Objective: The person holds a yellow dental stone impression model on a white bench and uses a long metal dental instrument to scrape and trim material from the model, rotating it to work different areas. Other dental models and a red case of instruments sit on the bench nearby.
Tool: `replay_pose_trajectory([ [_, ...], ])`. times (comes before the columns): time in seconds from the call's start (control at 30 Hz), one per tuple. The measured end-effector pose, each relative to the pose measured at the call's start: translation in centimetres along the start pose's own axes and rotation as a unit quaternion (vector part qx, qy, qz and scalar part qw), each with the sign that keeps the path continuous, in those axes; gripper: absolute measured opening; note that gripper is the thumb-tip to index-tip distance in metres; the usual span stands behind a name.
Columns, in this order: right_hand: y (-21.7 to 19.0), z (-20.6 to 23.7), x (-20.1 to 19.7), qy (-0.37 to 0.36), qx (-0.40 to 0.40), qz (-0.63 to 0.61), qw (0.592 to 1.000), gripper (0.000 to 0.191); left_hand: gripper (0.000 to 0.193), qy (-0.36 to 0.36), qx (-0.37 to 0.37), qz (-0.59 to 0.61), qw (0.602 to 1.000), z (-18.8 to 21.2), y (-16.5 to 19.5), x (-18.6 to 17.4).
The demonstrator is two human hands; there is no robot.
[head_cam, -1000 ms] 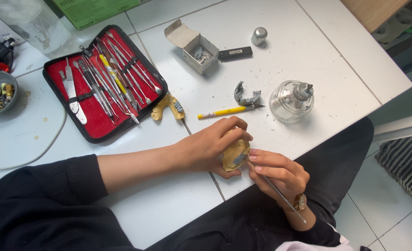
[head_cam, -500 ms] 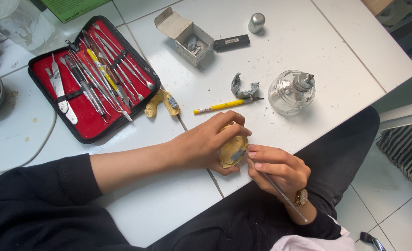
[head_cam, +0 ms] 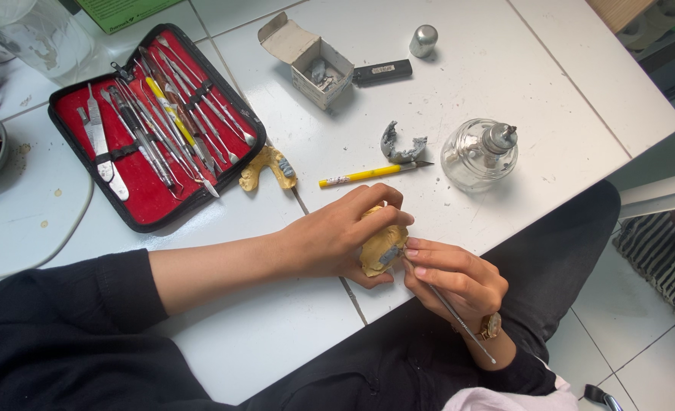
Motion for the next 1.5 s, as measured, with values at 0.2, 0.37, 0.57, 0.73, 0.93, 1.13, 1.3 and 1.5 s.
replay_pose_trajectory([
  [0.2, -0.13, -0.08, 0.09, 0.001, -0.022, 0.014, 1.0, 0.03, 0.077, 0.007, 0.002, 0.002, 1.0, -0.02, 0.03, -0.24],
  [0.37, -0.05, 0.0, 0.13, -0.006, -0.018, 0.014, 1.0, 0.03, 0.078, 0.006, -0.004, 0.003, 1.0, -0.07, 0.06, -0.43],
  [0.57, 0.19, 0.17, -0.03, 0.019, 0.003, -0.015, 1.0, 0.029, 0.076, 0.01, -0.006, 0.003, 1.0, -0.07, 0.32, -0.61],
  [0.73, 0.11, 0.26, -0.07, 0.012, -0.004, -0.009, 1.0, 0.029, 0.076, 0.012, -0.007, -0.004, 1.0, -0.05, 0.35, -0.6],
  [0.93, -0.15, 0.2, 0.16, 0.005, -0.028, 0.006, 1.0, 0.03, 0.077, 0.004, -0.002, -0.012, 1.0, -0.2, 0.28, -0.39],
  [1.13, -0.25, 0.29, 0.07, 0.004, -0.04, 0.018, 0.999, 0.031, 0.077, 0.014, -0.008, -0.013, 1.0, -0.11, 0.33, -0.64],
  [1.3, 0.27, 0.4, 0.01, 0.016, -0.013, -0.004, 1.0, 0.031, 0.076, 0.01, -0.009, -0.007, 1.0, -0.21, 0.33, -0.54],
  [1.5, -0.1, 0.24, 0.03, 0.002, -0.012, 0.01, 1.0, 0.031, 0.076, 0.018, 0.001, -0.01, 1.0, -0.15, 0.52, -0.72],
])
Point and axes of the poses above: each hand's wrist, its own z-axis away from the middle knuckle, its own x-axis out of the palm, y = z × x, the point moved 8 cm from there along -z, towards the middle knuckle, and after that the axes turned 13 degrees about y, right-handed, at the moved point
